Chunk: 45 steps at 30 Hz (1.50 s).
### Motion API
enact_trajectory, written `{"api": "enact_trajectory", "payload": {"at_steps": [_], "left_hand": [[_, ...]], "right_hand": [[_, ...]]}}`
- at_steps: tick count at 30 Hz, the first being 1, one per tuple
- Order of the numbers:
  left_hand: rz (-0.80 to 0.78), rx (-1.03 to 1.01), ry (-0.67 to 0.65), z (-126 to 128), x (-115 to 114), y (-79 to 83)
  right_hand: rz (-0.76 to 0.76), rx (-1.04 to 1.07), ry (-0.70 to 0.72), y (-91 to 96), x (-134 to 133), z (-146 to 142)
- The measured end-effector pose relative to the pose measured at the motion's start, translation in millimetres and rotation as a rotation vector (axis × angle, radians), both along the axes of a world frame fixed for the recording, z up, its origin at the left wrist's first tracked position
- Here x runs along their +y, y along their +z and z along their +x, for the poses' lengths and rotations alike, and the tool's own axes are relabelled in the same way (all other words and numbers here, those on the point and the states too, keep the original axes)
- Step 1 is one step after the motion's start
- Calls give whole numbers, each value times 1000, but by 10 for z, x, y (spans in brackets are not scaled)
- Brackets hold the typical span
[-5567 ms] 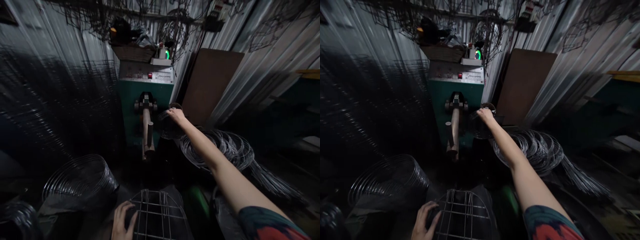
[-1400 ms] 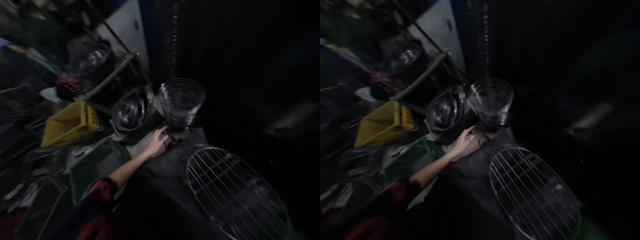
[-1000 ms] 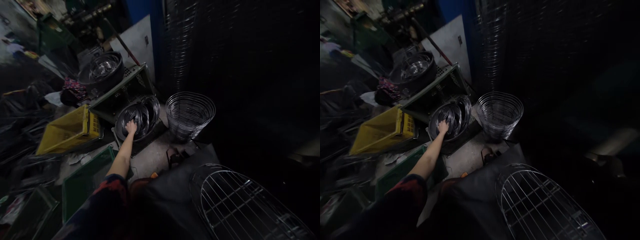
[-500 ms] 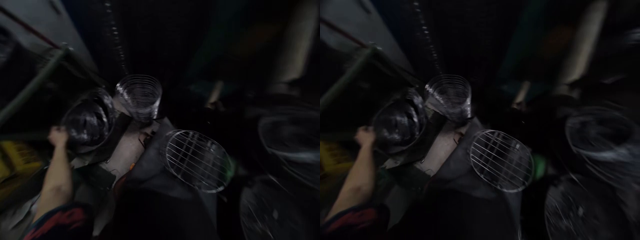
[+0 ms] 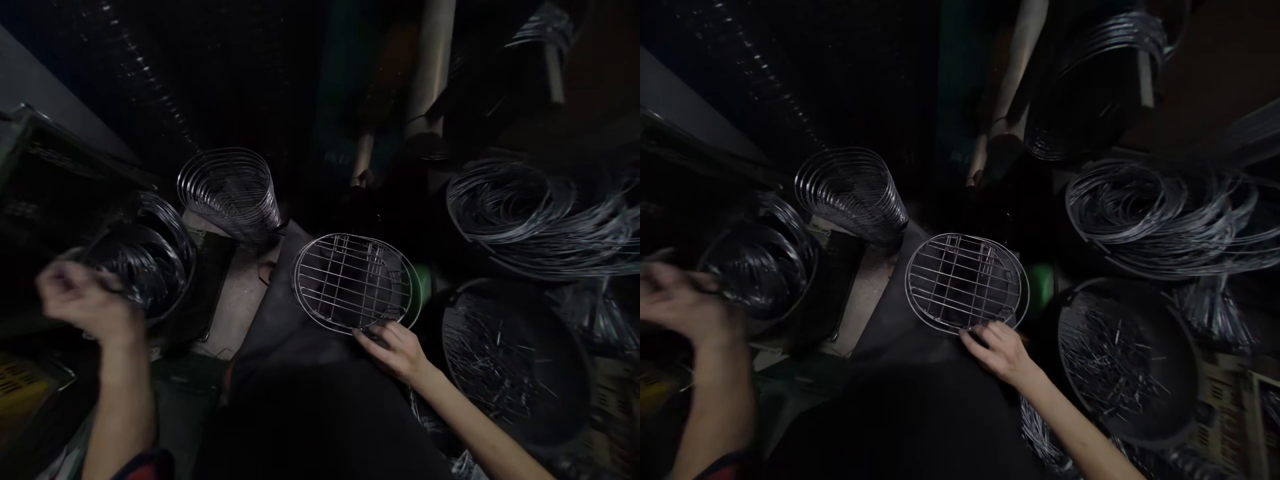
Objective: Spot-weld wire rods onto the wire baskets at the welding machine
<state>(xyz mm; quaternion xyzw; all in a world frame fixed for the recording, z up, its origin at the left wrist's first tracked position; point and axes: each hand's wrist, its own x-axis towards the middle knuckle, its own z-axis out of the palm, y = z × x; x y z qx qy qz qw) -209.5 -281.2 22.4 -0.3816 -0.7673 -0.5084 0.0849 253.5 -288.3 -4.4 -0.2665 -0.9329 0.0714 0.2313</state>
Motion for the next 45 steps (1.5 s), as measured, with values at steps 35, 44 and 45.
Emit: {"api": "enact_trajectory", "payload": {"at_steps": [35,44,45], "left_hand": [[-613,-653,-1062,1594,811,-1239],[-610,-394,-1054,1735,889,-1335],[-604,-366,-1040,1762,874,-1363]], "right_hand": [[-878,752,-1174,-695,246,431],[-835,545,-1207,-718,252,450],[-819,528,-1214,-752,228,436]]}}
